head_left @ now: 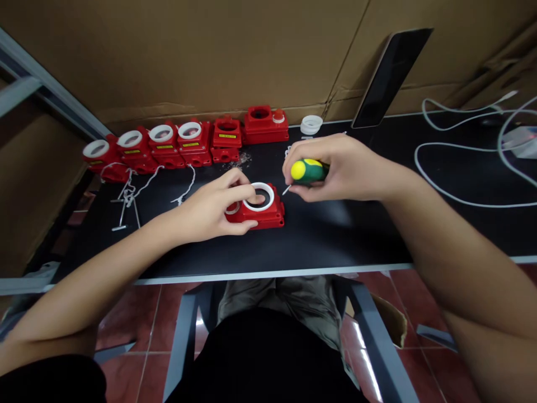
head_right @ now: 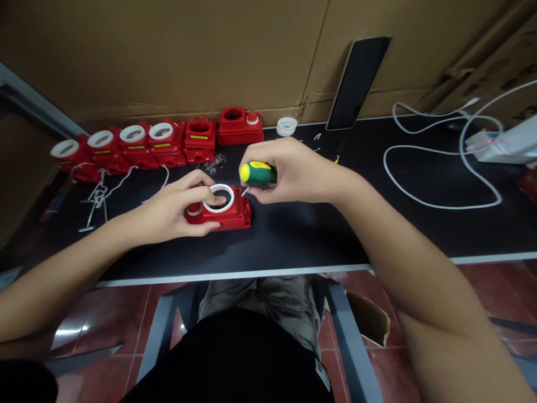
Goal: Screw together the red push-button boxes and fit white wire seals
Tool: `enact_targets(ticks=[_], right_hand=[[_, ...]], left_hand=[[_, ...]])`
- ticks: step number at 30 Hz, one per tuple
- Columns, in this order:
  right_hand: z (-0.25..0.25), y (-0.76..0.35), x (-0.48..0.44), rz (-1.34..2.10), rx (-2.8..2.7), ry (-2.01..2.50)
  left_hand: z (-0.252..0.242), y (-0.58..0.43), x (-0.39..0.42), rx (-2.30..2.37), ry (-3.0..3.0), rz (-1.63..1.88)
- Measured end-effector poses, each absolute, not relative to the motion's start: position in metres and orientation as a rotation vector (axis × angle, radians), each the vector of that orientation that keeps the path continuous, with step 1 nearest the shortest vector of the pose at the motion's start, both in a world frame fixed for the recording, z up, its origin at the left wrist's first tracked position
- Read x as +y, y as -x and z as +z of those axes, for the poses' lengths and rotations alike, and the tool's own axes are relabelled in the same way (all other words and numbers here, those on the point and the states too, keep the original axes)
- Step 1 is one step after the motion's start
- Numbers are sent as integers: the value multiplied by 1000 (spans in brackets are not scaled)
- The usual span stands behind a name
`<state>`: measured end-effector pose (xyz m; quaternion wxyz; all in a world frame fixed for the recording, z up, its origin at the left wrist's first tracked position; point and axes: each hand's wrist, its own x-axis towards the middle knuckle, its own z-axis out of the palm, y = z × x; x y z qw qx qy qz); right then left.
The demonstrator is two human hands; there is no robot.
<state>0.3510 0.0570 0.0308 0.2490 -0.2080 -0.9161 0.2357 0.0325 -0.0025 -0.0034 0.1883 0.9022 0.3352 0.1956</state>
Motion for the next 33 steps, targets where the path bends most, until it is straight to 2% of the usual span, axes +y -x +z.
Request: enact_targets(ticks=[11,33], right_hand=[[28,-352,40,570,-2687,407],[23,-354,37,598,-2666,428]], left_hand=[[-9,-33,-2,929,-2535,639],[-12,-37,-4,1008,-2456,600]])
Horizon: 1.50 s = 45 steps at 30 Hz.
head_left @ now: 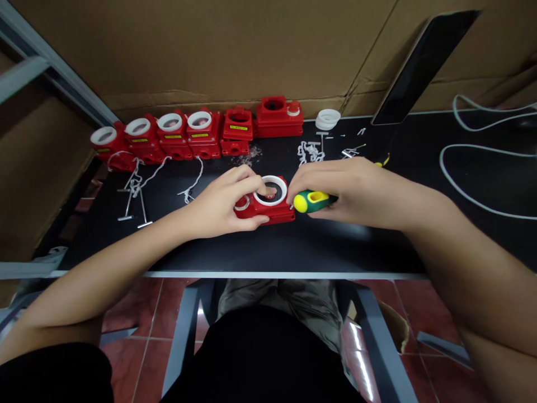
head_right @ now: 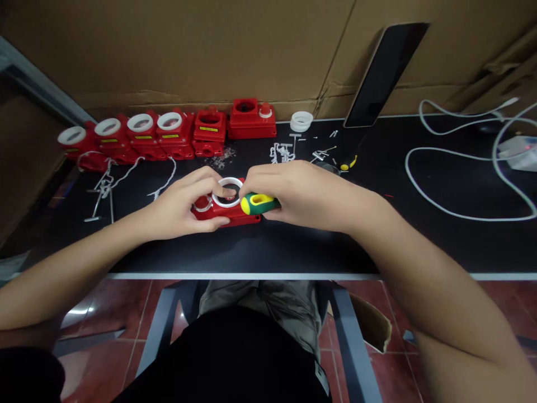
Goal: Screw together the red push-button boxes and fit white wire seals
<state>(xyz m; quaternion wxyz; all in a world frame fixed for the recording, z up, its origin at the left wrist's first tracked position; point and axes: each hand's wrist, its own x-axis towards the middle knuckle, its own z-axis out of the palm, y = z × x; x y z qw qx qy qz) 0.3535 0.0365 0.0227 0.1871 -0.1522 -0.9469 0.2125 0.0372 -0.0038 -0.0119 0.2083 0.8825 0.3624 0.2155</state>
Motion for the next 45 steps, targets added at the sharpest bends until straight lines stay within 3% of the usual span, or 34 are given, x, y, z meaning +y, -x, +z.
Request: enact_targets(ticks=[9,23,33,45], right_hand=[[23,-349,37,616,-2557,335],[15,-347,44,620,-1894,882],[11,-326,42,842,-1508,430],[10,-327,38,782,-1631,448]], left_hand=[[-14,-31,3,1002,-2387,634],[-13,-26,-4,984,-2531,637],[-15,-28,-3,967,-2561,634],[-17,-25,0,916,-2643,666]])
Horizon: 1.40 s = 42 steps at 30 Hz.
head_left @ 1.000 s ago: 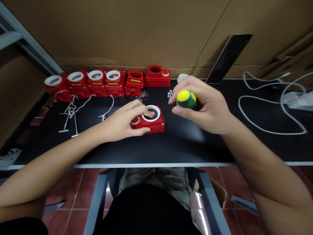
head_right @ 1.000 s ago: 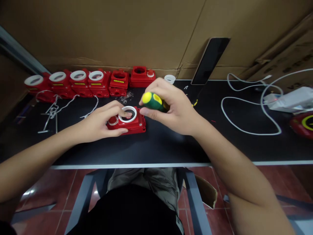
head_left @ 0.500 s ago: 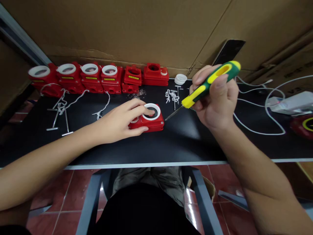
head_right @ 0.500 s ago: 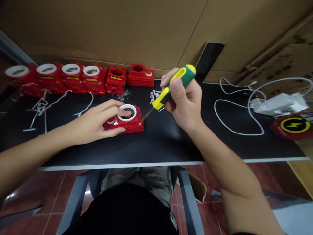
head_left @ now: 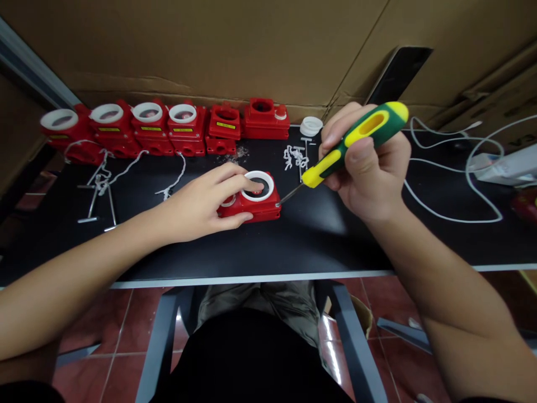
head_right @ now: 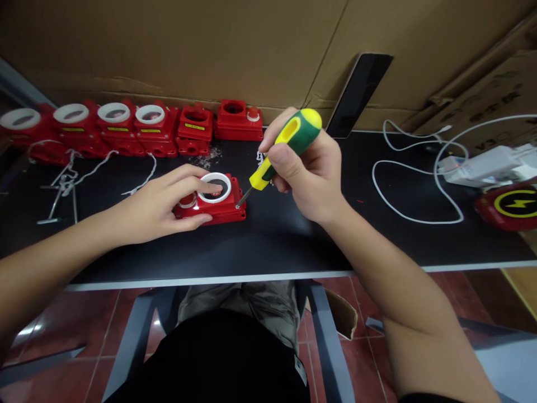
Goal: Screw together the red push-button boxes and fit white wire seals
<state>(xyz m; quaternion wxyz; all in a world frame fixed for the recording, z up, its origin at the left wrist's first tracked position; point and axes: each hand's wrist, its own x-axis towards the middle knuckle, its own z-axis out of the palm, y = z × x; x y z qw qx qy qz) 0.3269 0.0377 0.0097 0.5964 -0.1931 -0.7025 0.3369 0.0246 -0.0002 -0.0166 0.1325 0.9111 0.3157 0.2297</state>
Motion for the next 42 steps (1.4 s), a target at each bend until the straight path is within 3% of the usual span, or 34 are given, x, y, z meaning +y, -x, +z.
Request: enact_targets(ticks=[7,16,20,26,31,38,42], right_hand=[[15,-337,45,687,-1800,408],[121,-330,37,423,-2675,339],[141,-315,26,301,-2855,501],[142,-330,37,164,-2813,743],[142,-339,48,-9,-2799,515],[122,-329,62,506,-2324,520],[104,-322,61,496,-2272,526]], left_hand=[[-15,-25,0,929,-2617,648],[-14,-23,4,880,-2609,674],[-15,-21,5,866,-2637,682],[-12,-20,-1,958,-2640,609],[-6,-19,-4,975,-2651,576],[-1,-19,-6,1002,-2635,540],[0,-19,-7,1044,-2635,515]])
